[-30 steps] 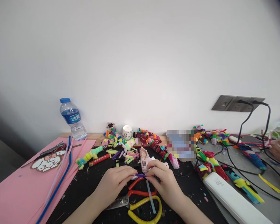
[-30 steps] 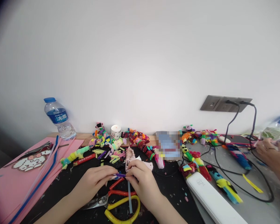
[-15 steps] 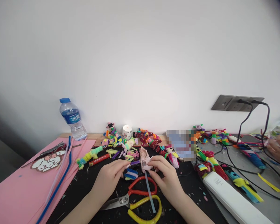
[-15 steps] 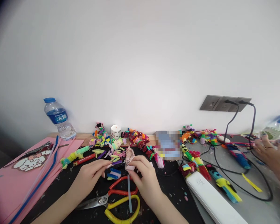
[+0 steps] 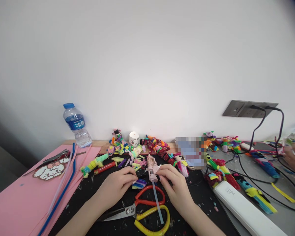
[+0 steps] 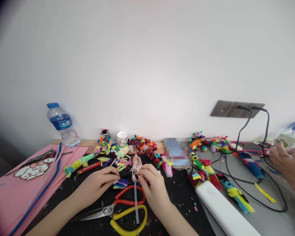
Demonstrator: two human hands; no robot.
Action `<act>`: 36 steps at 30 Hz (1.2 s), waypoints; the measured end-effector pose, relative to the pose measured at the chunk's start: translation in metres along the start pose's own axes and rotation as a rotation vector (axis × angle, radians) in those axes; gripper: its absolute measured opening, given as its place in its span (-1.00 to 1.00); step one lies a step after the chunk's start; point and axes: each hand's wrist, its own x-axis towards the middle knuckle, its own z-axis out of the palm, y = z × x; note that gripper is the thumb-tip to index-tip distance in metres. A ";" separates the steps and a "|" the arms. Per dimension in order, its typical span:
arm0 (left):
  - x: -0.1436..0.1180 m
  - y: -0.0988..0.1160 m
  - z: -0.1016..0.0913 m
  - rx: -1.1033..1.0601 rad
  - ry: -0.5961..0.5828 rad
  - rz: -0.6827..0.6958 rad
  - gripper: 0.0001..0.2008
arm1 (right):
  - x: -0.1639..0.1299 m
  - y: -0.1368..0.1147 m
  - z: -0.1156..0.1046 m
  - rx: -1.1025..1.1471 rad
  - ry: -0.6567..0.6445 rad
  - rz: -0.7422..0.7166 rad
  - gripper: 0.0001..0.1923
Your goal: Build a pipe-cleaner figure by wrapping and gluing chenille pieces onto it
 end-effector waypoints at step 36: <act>-0.003 -0.006 -0.006 0.059 0.362 -0.164 -0.81 | 0.001 -0.004 -0.002 0.008 -0.010 0.006 -0.79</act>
